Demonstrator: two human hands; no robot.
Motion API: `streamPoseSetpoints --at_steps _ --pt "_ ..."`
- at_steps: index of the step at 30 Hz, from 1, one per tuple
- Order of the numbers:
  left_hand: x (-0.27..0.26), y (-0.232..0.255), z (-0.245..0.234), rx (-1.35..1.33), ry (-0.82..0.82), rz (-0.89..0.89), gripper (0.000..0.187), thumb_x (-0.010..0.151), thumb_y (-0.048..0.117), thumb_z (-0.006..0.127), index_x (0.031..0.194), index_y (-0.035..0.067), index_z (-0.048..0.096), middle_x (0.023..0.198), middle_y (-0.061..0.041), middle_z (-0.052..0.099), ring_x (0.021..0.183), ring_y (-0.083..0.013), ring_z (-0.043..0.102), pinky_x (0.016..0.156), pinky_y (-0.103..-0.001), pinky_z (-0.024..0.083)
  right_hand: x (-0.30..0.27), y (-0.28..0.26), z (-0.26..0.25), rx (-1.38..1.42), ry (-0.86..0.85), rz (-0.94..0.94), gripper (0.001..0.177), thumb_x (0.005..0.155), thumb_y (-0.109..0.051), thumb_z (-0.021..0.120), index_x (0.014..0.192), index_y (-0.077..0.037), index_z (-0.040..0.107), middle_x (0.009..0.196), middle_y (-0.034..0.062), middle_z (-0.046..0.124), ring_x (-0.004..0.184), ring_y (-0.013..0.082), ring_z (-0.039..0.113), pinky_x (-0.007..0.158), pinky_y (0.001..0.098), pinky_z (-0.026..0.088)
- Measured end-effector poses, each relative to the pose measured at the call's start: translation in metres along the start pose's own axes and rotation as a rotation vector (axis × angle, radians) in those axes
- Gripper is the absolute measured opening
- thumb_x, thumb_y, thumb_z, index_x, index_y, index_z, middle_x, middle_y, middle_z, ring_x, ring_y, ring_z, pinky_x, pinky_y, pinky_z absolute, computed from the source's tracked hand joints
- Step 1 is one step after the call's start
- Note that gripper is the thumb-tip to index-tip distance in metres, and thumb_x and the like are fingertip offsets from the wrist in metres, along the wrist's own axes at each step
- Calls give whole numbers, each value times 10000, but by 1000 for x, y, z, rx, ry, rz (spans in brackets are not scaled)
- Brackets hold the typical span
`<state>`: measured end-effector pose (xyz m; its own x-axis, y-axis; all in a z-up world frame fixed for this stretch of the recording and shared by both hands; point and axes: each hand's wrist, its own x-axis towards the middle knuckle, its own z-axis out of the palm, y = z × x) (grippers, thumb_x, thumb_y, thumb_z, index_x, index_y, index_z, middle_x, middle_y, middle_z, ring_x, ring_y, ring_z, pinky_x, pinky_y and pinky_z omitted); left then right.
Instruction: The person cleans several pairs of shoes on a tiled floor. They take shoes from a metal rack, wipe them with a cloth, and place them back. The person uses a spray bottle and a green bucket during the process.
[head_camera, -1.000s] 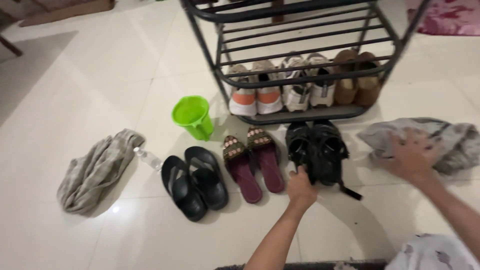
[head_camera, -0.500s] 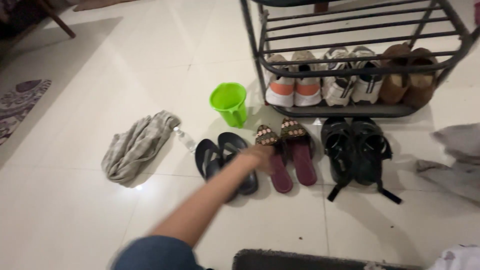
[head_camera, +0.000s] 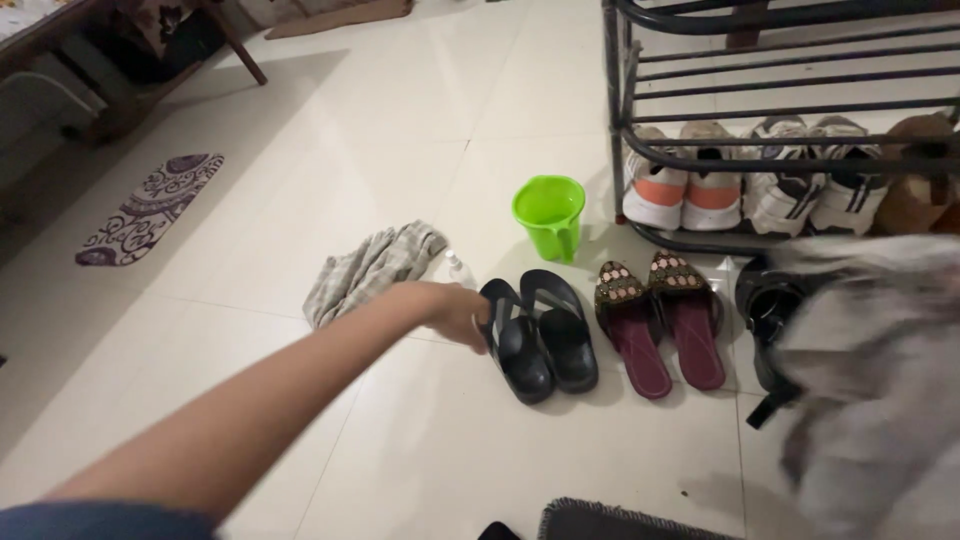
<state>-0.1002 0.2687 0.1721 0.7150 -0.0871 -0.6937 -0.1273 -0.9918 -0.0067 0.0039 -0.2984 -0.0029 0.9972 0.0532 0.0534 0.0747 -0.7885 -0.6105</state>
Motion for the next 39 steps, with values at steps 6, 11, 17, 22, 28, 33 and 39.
streamPoseSetpoints --at_steps 6,11,17,22,28,33,39 --pt "120 5 53 -27 78 -65 516 791 450 743 1126 58 777 1177 -180 741 1096 -347 716 942 -423 576 -24 -117 81 353 -331 -59 1055 914 -662 710 1574 27 260 1594 278 330 1444 381 363 1086 501 359" --pt "200 16 132 -400 322 -210 556 781 399 805 1168 3 754 1237 -220 697 1178 -372 667 1004 -434 542 -64 -174 129 109 -650 7 1060 618 -656 844 1473 -144 482 1189 139 700 1101 262 729 953 394 570" --pt "255 45 199 -1021 841 -359 843 739 348 896 1363 -44 486 1312 -288 552 1213 -441 563 1005 -462 489 -69 -156 167 114 -652 -28 648 870 -622 676 1205 -78 788 1129 52 713 1024 178 736 924 337 564" --pt "283 45 216 -1165 1123 -330 473 847 149 699 1280 0 584 1176 -271 668 1126 -452 624 947 -494 501 -63 -126 179 416 -610 -56 598 963 -508 525 1298 -34 669 1247 46 698 1180 155 646 1023 311 461" --pt "251 62 220 -1209 1292 -256 310 921 135 662 1163 -55 631 1030 -297 708 998 -471 662 848 -498 523 -73 -141 181 600 -454 149 509 1031 -465 477 1244 -16 586 1020 55 627 988 129 549 880 297 424" --pt "196 76 205 -1409 1057 -307 425 833 251 782 1036 -90 628 876 -269 718 829 -415 717 764 -460 555 -83 -170 157 568 -380 267 450 1022 -455 542 1138 -35 655 877 80 554 812 166 498 747 323 422" --pt "176 72 216 -1386 1145 -184 319 845 146 649 1061 -88 633 867 -251 729 793 -360 720 752 -431 547 -80 -181 161 477 -416 248 460 913 -385 645 1206 -42 552 982 137 677 916 230 644 817 354 494"
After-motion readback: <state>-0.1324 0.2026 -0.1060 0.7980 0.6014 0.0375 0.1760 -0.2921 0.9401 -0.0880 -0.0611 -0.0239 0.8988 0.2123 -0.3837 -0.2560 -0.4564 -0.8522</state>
